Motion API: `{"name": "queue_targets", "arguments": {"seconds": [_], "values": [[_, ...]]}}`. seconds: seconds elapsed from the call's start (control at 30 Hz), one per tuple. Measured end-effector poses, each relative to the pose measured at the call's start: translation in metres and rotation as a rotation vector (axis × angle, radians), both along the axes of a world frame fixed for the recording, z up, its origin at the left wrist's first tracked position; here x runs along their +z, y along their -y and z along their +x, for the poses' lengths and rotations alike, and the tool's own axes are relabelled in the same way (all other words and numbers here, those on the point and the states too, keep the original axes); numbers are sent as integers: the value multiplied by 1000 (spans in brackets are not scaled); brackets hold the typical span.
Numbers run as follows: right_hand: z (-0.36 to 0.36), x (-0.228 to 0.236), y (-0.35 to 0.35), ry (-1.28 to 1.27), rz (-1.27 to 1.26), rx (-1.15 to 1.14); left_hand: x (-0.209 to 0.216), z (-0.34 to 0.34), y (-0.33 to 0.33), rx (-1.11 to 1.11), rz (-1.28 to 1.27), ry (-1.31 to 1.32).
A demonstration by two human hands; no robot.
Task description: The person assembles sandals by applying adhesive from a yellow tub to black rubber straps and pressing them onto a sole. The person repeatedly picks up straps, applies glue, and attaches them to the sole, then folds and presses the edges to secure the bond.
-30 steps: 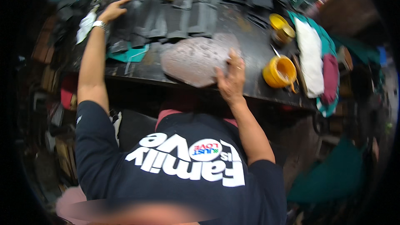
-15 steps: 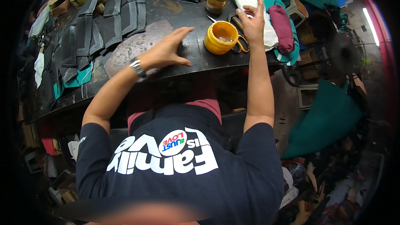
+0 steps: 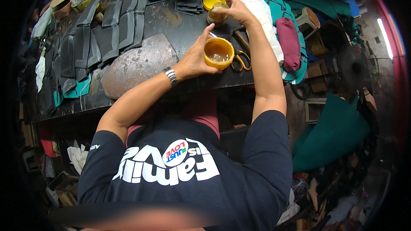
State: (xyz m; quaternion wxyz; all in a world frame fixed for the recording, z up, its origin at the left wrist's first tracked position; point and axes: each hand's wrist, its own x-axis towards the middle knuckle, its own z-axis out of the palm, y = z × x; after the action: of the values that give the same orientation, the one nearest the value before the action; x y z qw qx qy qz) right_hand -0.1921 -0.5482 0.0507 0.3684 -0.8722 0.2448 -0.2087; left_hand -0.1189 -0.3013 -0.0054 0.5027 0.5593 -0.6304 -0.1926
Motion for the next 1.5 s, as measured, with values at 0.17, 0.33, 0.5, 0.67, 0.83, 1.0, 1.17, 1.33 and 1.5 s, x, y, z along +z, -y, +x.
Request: {"name": "queue_targets", "arguments": {"seconds": [0.17,0.33,0.5,0.67,0.83,1.0,1.17,1.33,1.5], "values": [[4,-13,0,-177,-261,-191,7,38,-13,43,62,-13],[1,-3,11,-256,-678,-491,2,78,-3,174,51,-18],[33,-12,-8,192,-1029,-198,-10,83,-1,227,71,-66],[67,-43,-28,-511,-803,-139,-11,83,-4,246,38,29],[49,-34,-39,-100,-616,-148,-10,81,-5,258,15,38],[-18,20,-86,570,-148,3,-13,81,-4,234,-11,17],[-51,35,-120,568,603,131,-14,78,-2,166,30,59],[-15,-7,-128,415,373,47,-12,75,-6,142,83,40],[16,-29,-122,288,-171,-119,-16,78,-5,138,95,59]]}}
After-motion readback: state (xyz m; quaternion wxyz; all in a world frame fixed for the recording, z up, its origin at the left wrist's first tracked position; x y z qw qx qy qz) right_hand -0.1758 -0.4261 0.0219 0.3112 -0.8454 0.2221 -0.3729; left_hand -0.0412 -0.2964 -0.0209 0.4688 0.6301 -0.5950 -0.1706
